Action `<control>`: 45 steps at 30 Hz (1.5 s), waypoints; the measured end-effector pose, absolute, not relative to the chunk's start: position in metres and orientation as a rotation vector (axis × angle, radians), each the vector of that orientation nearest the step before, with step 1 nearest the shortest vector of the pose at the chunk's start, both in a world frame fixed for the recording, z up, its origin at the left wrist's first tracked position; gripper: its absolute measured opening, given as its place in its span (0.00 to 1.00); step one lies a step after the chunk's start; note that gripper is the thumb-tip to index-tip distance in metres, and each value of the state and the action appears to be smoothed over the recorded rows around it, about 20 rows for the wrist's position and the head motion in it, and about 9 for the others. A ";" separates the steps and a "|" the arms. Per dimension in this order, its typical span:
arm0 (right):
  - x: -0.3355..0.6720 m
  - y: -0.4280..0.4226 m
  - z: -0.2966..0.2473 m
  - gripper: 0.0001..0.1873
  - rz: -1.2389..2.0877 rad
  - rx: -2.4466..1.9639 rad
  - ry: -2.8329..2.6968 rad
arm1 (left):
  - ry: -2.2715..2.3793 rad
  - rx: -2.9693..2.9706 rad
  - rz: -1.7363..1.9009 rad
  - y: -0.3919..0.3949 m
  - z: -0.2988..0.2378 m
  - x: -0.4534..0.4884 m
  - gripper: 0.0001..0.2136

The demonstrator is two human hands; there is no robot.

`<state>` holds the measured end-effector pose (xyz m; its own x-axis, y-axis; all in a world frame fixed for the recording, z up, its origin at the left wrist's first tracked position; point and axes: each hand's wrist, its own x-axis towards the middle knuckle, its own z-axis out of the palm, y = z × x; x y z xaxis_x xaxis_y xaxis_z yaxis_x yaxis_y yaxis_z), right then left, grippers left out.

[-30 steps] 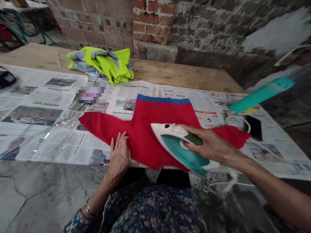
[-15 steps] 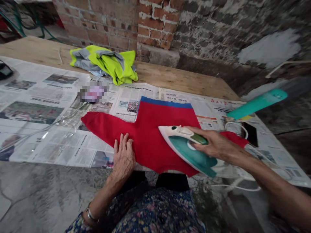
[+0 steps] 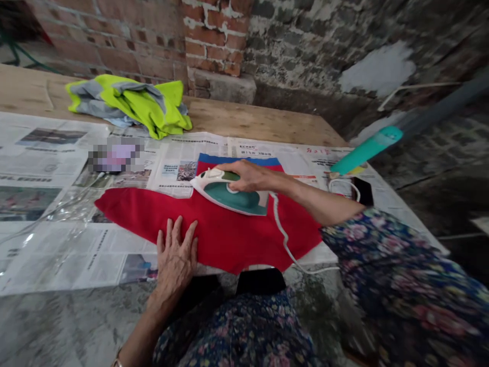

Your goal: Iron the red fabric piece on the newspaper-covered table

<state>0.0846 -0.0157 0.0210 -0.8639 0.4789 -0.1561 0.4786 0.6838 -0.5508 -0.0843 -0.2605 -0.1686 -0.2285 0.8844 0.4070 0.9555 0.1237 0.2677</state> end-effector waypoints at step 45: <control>0.211 -0.123 0.003 0.36 1.072 -1.311 -2.436 | -2.414 -1.853 -0.776 -0.251 -0.155 -0.091 0.29</control>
